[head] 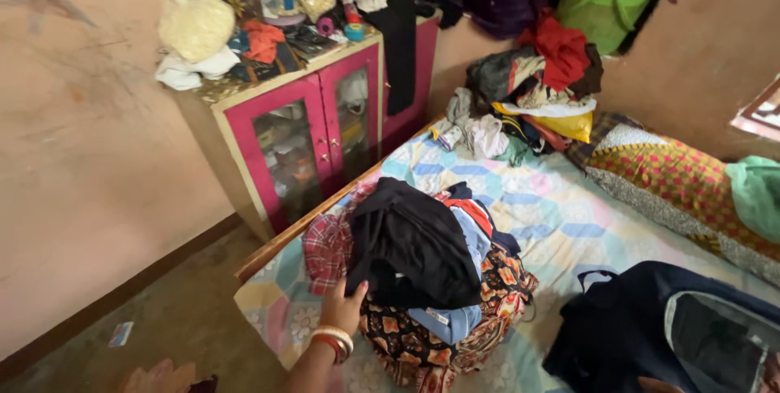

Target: The person folds a black garment and a red-and-white checkered shirt on a bed, then places each folded item into an open backpack. The person handles the garments by hand, smoothing and folding them before packing.

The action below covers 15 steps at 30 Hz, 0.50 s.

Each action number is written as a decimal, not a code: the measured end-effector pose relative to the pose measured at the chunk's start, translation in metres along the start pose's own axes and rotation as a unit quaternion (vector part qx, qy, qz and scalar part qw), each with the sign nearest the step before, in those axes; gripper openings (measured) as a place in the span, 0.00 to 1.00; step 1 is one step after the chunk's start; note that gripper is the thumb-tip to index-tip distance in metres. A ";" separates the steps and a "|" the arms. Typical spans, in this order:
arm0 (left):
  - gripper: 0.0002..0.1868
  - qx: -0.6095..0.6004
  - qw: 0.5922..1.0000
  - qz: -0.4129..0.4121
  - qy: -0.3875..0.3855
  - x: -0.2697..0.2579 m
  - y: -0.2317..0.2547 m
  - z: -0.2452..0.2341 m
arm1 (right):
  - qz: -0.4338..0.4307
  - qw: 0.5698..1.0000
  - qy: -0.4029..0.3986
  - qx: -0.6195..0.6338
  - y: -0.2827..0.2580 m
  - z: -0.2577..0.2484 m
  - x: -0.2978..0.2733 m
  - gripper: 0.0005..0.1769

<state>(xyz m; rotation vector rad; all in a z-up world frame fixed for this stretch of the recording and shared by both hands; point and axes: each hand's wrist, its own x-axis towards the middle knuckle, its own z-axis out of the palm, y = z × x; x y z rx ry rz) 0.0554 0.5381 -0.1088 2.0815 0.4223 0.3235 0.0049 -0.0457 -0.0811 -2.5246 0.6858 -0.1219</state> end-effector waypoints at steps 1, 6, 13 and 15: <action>0.25 -0.035 0.999 0.034 0.013 -0.004 0.020 -0.008 | -0.004 1.000 -0.007 0.005 -0.002 0.000 0.002 0.30; 0.18 -0.137 0.990 0.027 -0.014 -0.047 0.114 -0.036 | -0.025 0.998 -0.036 0.041 0.003 -0.006 0.006 0.30; 0.16 -0.250 0.960 0.119 -0.053 -0.112 0.232 -0.039 | -0.061 0.988 -0.068 0.123 0.048 -0.045 0.005 0.29; 0.15 -0.294 0.944 0.134 -0.071 -0.133 0.264 -0.034 | -0.075 0.984 -0.069 0.149 0.068 -0.062 0.003 0.29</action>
